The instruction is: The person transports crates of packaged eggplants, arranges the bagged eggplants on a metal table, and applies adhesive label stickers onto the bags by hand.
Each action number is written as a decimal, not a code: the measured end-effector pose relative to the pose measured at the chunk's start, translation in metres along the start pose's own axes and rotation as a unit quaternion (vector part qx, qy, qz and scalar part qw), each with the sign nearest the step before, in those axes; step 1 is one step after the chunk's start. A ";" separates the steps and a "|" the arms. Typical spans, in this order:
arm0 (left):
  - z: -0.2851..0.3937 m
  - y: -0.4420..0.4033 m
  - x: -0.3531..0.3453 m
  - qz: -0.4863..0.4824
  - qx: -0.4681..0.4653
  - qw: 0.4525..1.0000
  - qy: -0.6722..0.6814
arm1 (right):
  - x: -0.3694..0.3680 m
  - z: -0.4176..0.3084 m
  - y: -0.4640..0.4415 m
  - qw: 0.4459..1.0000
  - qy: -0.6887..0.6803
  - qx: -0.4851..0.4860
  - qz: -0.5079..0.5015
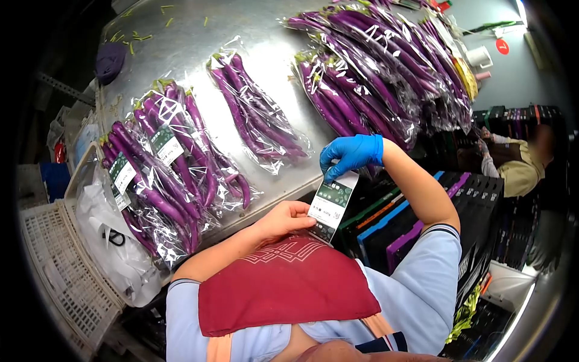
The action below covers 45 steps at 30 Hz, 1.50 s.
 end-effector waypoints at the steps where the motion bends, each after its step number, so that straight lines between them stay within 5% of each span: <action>1: -0.004 0.000 0.000 0.004 0.011 1.000 -0.002 | -0.005 0.009 -0.001 0.999 0.017 0.012 0.030; 2: -0.007 0.000 0.000 0.008 0.020 1.000 -0.003 | -0.011 0.014 -0.001 0.997 0.036 0.025 0.059; 4: -0.010 0.001 0.004 0.050 0.007 0.999 -0.009 | -0.007 -0.010 0.007 0.909 0.287 0.065 0.295; 8: -0.016 0.002 0.023 0.135 -0.002 0.991 -0.024 | -0.041 -0.037 0.010 0.968 0.163 0.049 0.185; 16: -0.014 0.005 0.031 0.168 -0.061 0.984 0.016 | -0.081 -0.036 0.002 0.950 0.142 0.054 0.274; 22: -0.016 0.003 0.031 0.168 -0.077 0.983 0.001 | -0.079 -0.029 0.001 0.936 0.157 0.058 0.309; 28: -0.016 0.004 0.035 0.213 -0.035 0.975 -0.054 | -0.086 -0.031 -0.006 0.935 0.274 0.012 0.225; 34: -0.012 0.003 0.031 0.206 -0.027 0.975 -0.081 | -0.028 0.021 0.001 0.929 -0.011 -0.024 0.368; 38: -0.015 -0.001 0.032 0.186 0.030 0.974 -0.122 | 0.036 0.036 -0.008 0.916 -0.142 -0.017 0.376; 42: -0.021 -0.007 0.035 0.163 0.010 0.984 -0.067 | 0.123 0.002 -0.035 0.881 0.054 0.051 0.466; 45: -0.023 -0.011 0.043 0.163 0.006 0.983 -0.080 | 0.171 -0.056 -0.043 0.773 0.138 0.165 0.596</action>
Point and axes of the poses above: each hand's wrist, its own y-axis away from the middle knuckle, its own x-axis out of the back of the hand, z = x × y, the point moved 6 cm from there along -y, towards the middle knuckle, and after that the axes turned 6 degrees about y, right-handed, at the moved point
